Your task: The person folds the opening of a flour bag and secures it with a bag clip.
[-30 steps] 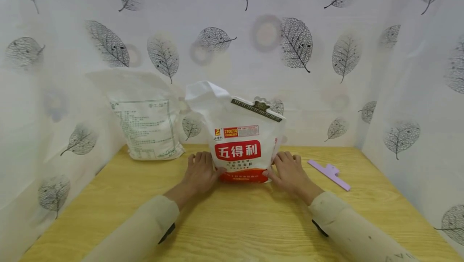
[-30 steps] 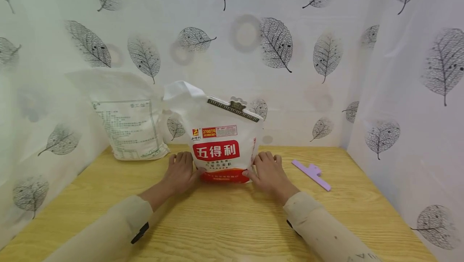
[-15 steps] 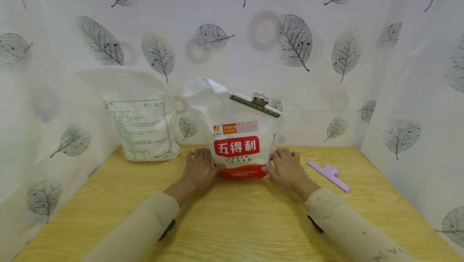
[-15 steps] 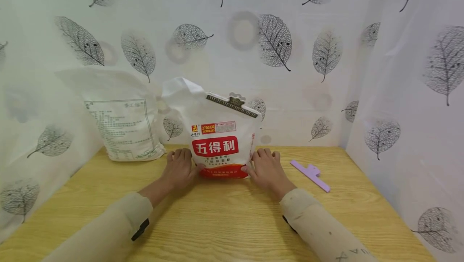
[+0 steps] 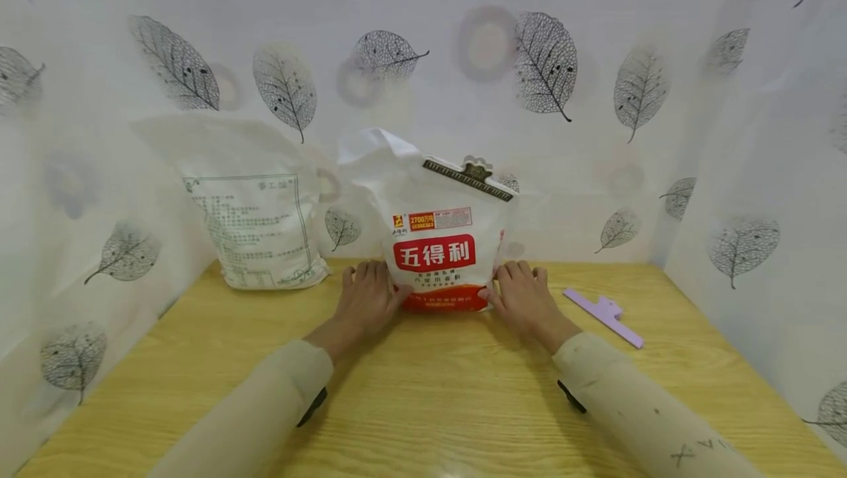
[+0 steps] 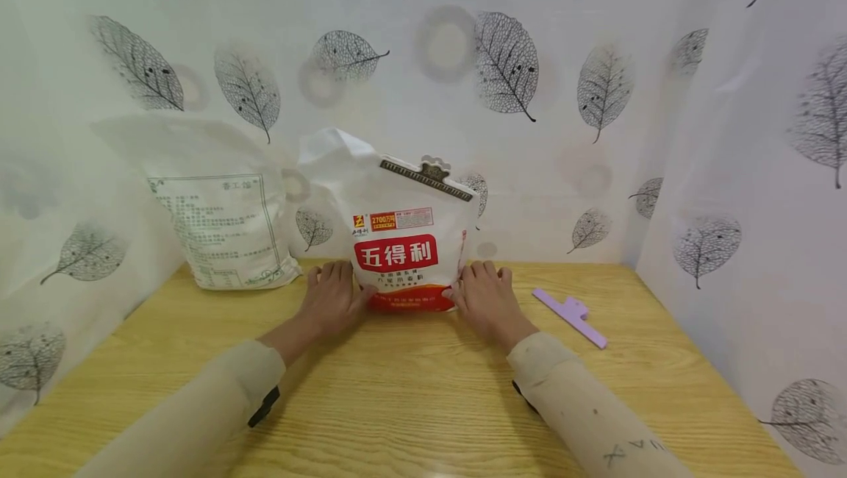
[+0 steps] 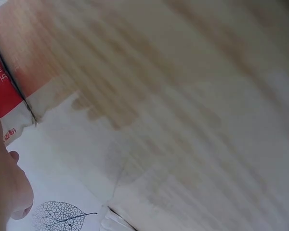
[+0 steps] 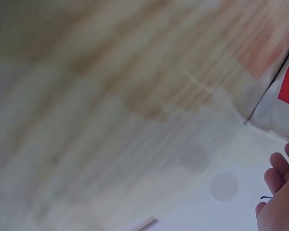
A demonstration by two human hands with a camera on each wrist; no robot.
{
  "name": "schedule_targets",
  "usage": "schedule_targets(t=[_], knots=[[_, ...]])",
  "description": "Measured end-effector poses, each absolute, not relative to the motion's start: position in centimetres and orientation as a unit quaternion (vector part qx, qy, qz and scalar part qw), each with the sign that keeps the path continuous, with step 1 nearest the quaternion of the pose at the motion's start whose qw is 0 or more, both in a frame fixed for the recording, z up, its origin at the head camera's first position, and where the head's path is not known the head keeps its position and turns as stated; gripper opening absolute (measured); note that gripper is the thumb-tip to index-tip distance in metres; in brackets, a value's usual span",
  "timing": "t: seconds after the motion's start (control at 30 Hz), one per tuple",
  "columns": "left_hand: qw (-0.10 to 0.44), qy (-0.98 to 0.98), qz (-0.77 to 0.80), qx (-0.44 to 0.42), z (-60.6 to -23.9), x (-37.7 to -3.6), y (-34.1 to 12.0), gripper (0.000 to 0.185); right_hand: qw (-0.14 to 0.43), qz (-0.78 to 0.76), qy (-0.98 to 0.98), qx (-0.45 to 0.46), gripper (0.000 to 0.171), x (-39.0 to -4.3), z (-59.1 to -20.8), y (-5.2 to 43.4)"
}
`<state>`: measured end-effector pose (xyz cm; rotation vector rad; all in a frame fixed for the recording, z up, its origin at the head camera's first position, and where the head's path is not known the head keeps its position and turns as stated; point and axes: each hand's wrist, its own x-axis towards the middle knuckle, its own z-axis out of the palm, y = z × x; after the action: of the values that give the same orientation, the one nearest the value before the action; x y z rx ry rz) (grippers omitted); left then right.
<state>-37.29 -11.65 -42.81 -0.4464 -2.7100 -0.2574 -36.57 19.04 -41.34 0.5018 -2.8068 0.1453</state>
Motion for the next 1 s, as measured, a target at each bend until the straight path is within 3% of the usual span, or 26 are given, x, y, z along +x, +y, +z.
schedule_targets(t=[0.2,1.0], knots=[[0.182,-0.970,-0.083,-0.141,-42.6,-37.7,-11.1,0.078,0.136,0.054,-0.976,0.163,0.049,-37.1,-41.0,18.9],[0.172,-0.977,-0.065,-0.112,-42.5,-39.7,-10.2,0.063,0.134,0.020,-0.981,0.137,0.052,-39.4,-41.1,18.1]])
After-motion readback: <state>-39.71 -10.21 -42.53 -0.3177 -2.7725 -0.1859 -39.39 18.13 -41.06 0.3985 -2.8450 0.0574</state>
